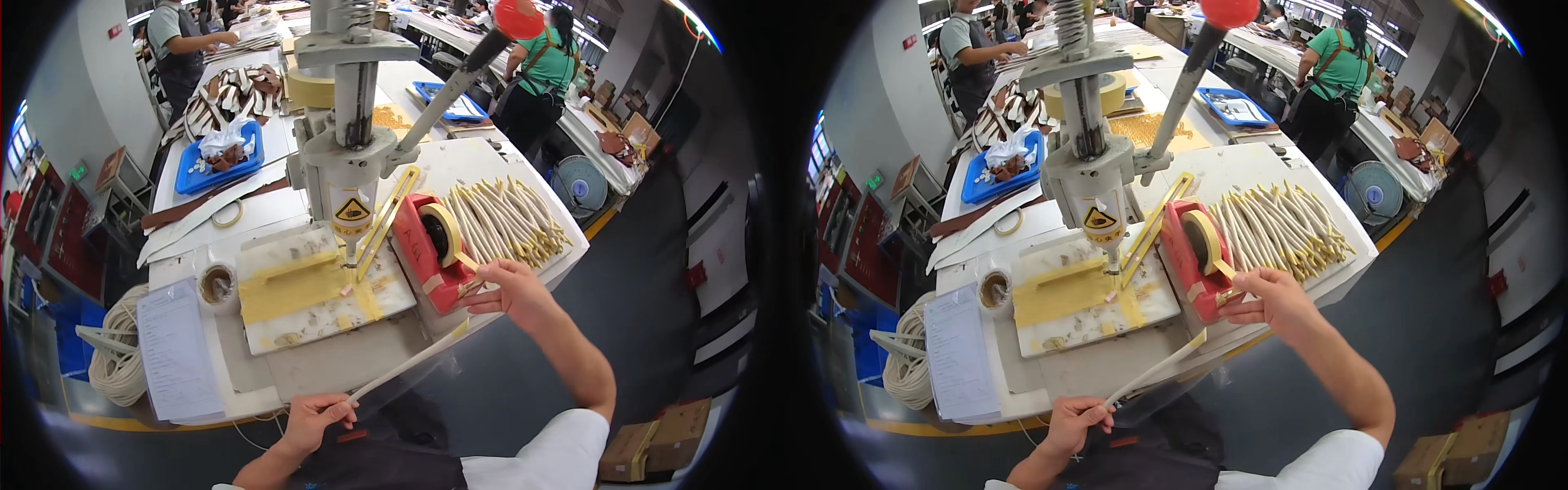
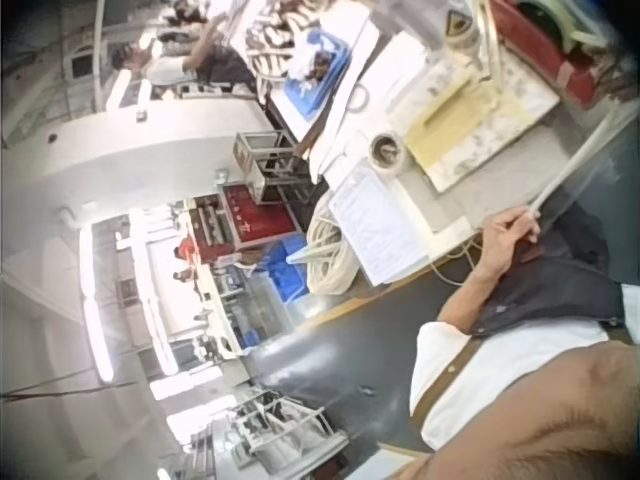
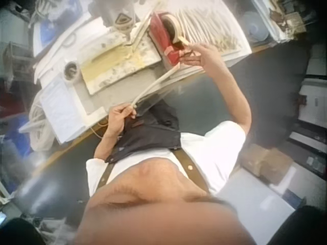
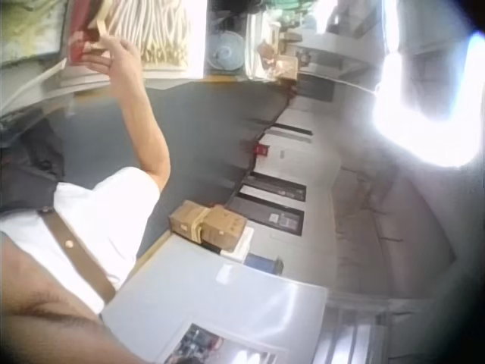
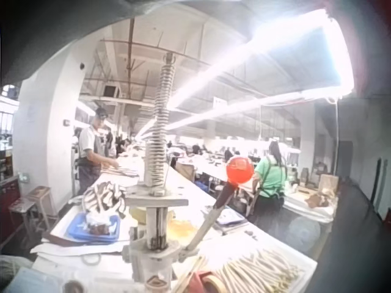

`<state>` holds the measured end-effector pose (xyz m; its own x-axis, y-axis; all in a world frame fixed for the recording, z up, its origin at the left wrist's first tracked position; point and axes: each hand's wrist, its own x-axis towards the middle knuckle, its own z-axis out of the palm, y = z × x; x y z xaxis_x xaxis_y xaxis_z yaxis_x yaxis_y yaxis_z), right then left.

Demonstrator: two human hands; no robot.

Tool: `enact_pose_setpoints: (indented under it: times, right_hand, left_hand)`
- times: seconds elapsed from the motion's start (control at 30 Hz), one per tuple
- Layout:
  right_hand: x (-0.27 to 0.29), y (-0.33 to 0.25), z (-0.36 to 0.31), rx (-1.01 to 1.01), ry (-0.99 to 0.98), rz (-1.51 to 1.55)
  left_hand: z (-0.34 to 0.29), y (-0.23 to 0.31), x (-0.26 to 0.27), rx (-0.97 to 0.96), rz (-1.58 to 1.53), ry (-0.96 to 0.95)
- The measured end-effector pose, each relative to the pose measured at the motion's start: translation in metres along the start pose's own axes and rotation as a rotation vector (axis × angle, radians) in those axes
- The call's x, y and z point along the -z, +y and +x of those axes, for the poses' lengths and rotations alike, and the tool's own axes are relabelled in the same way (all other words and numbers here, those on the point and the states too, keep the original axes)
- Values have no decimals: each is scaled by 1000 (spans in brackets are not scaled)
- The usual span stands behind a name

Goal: The person inserts a yellow plastic tip into the end of a white cord and secures it using a manual press machine. They repeat this process for multiple cords, placing the finished items on a stack to the right of the workstation.

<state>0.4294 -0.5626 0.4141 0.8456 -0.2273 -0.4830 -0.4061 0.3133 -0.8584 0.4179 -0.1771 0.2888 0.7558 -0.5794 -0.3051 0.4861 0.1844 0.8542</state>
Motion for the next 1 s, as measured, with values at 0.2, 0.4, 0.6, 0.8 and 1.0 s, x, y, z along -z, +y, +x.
enact_pose_setpoints:
  times: [0.2, 0.4, 0.6, 0.8, 1.0]
  right_hand:
    - [-2, 47, -14, 293, 125, -13]
    - [16, 91, 1, 456, 184, -185]
    - [25, 87, 13, 595, 239, -411]
    - [23, 92, -3, 593, 448, -202]
    - [-76, 102, -51, 765, -234, -592]
  left_hand:
    - [5, 12, 0, 40, -37, 55]
    - [22, 19, -9, 14, -60, 34]
    - [26, 29, -17, 41, 14, 37]
    - [20, 33, -20, -25, 141, 63]
    - [16, 19, -26, -108, 129, 28]
